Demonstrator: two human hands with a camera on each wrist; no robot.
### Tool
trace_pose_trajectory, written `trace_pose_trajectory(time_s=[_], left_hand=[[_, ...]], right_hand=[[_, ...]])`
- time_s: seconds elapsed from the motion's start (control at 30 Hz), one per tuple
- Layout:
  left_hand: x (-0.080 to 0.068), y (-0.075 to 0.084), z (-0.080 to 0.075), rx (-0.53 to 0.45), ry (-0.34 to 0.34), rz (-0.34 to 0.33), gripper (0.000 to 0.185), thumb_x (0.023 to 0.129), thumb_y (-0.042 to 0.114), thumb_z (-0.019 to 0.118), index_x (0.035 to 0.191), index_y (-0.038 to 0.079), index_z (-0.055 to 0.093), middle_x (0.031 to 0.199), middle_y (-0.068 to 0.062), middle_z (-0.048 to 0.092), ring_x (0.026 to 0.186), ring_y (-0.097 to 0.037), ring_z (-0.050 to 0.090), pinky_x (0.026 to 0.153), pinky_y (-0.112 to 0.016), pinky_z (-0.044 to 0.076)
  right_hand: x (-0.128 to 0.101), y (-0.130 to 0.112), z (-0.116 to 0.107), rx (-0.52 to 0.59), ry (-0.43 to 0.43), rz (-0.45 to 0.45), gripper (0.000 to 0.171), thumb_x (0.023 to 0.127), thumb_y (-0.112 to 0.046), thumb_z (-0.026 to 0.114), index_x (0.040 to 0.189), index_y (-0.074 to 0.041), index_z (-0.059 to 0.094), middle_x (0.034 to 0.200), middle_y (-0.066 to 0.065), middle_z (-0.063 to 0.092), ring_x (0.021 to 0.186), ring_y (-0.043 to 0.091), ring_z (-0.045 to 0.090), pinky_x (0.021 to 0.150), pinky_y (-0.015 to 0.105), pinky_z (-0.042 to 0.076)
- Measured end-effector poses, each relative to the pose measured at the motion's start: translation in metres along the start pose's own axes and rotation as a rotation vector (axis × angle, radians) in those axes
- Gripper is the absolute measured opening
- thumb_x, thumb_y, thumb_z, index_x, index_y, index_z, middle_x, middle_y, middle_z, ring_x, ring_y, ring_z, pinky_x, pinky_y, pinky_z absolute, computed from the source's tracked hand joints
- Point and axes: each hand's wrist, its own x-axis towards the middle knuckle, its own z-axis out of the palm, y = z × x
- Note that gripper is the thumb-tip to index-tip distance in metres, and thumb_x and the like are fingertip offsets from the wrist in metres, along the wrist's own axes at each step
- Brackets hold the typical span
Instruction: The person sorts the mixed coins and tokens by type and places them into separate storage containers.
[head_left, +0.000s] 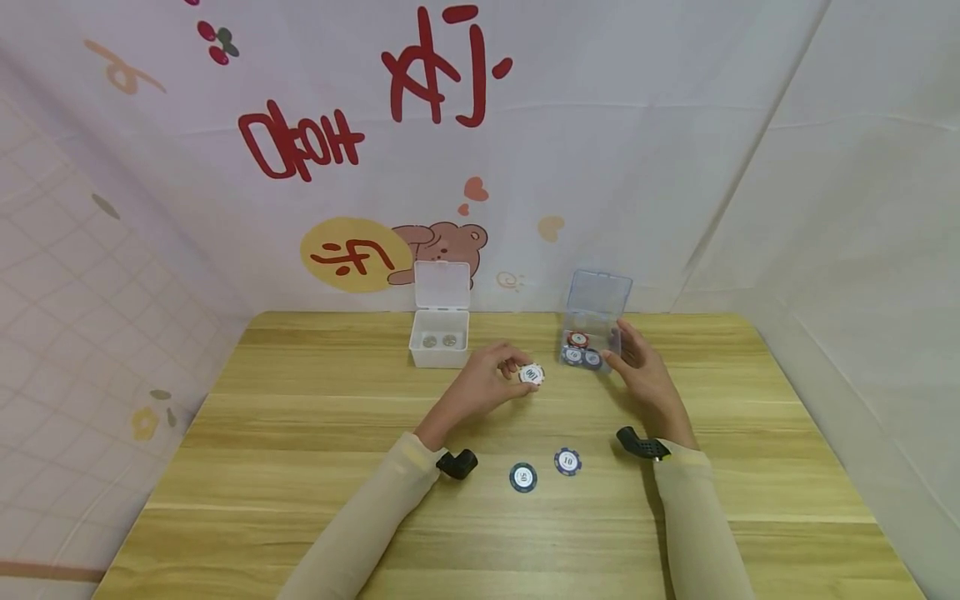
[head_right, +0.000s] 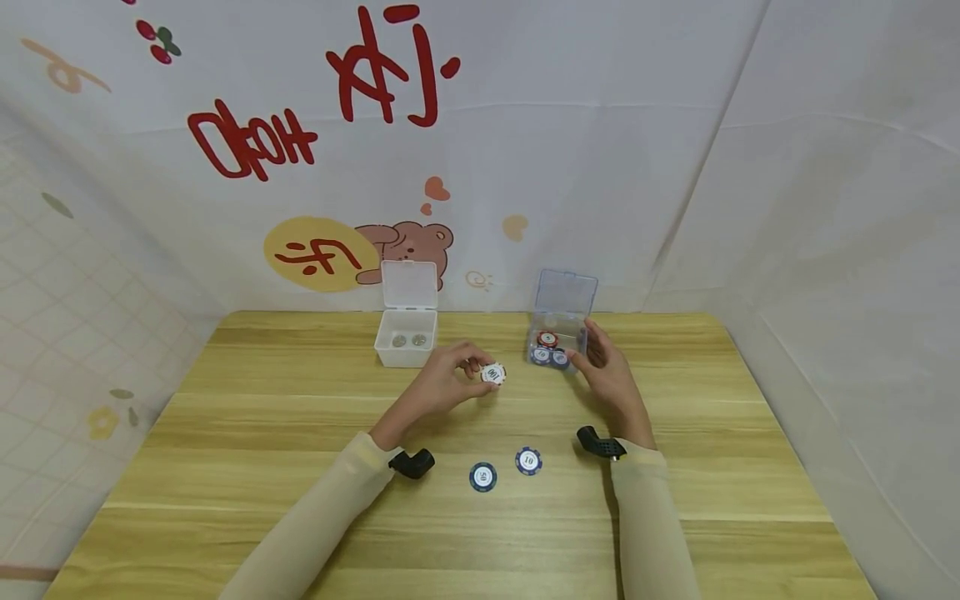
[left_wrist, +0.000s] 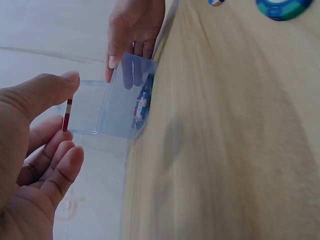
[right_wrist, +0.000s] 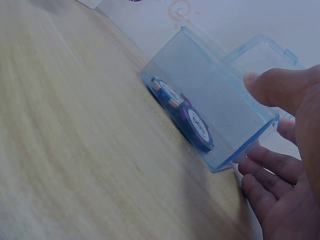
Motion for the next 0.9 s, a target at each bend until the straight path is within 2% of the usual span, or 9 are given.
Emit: trace_pose_trajectory(time_s=[0.13, 0.2, 0.27, 0.4, 0.63, 0.9], left_hand=[[0.008, 0.003, 0.001, -0.005, -0.003, 0.007, 0.035, 0.083, 0.028, 0.087, 0.113, 0.015, 0.074, 0.097, 0.000, 0.063, 0.088, -0.017, 0.061, 0.075, -0.022, 0.051], [0.013, 0.003, 0.002, -0.005, 0.001, 0.024, 0.035, 0.083, 0.028, 0.087, 0.113, 0.014, 0.074, 0.098, -0.003, 0.064, 0.088, -0.019, 0.062, 0.075, -0.023, 0.051], [0.017, 0.005, 0.002, -0.006, 0.003, 0.036, 0.035, 0.083, 0.029, 0.087, 0.113, 0.014, 0.075, 0.098, -0.003, 0.064, 0.088, -0.020, 0.062, 0.075, -0.023, 0.051], [0.025, 0.007, 0.005, 0.004, 0.012, 0.060, 0.036, 0.083, 0.029, 0.087, 0.114, 0.014, 0.075, 0.098, -0.003, 0.065, 0.088, -0.020, 0.063, 0.076, -0.023, 0.051], [0.037, 0.015, 0.008, -0.012, 0.006, 0.052, 0.037, 0.084, 0.028, 0.087, 0.115, 0.012, 0.075, 0.098, -0.002, 0.064, 0.088, -0.016, 0.060, 0.076, -0.022, 0.051], [0.052, 0.023, 0.014, -0.009, 0.014, 0.095, 0.035, 0.085, 0.024, 0.086, 0.114, 0.009, 0.074, 0.099, -0.001, 0.064, 0.090, -0.022, 0.063, 0.076, -0.019, 0.050]], right_hand=[[0.001, 0.001, 0.001, -0.004, 0.000, -0.009, 0.079, 0.103, -0.026, 0.064, 0.165, -0.013, 0.018, 0.165, 0.026, 0.030, 0.150, 0.047, 0.032, 0.122, 0.060, 0.027], [0.004, 0.009, 0.000, -0.009, 0.005, -0.018, 0.080, 0.102, -0.030, 0.065, 0.166, -0.016, 0.019, 0.165, 0.024, 0.031, 0.150, 0.046, 0.034, 0.121, 0.059, 0.027], [0.004, 0.008, 0.000, -0.003, 0.005, -0.020, 0.079, 0.103, -0.026, 0.064, 0.166, -0.015, 0.019, 0.165, 0.025, 0.031, 0.150, 0.047, 0.034, 0.121, 0.059, 0.027], [0.000, 0.000, 0.000, 0.008, -0.003, -0.017, 0.077, 0.103, -0.018, 0.063, 0.165, -0.011, 0.018, 0.164, 0.028, 0.029, 0.150, 0.049, 0.031, 0.122, 0.060, 0.026], [-0.010, -0.026, 0.001, 0.001, -0.024, -0.007, 0.075, 0.103, -0.011, 0.061, 0.164, -0.002, 0.017, 0.162, 0.033, 0.028, 0.149, 0.052, 0.031, 0.121, 0.061, 0.026], [-0.009, -0.026, 0.001, 0.009, -0.020, -0.006, 0.077, 0.103, -0.013, 0.061, 0.164, -0.004, 0.016, 0.163, 0.032, 0.028, 0.149, 0.053, 0.031, 0.120, 0.062, 0.025]])
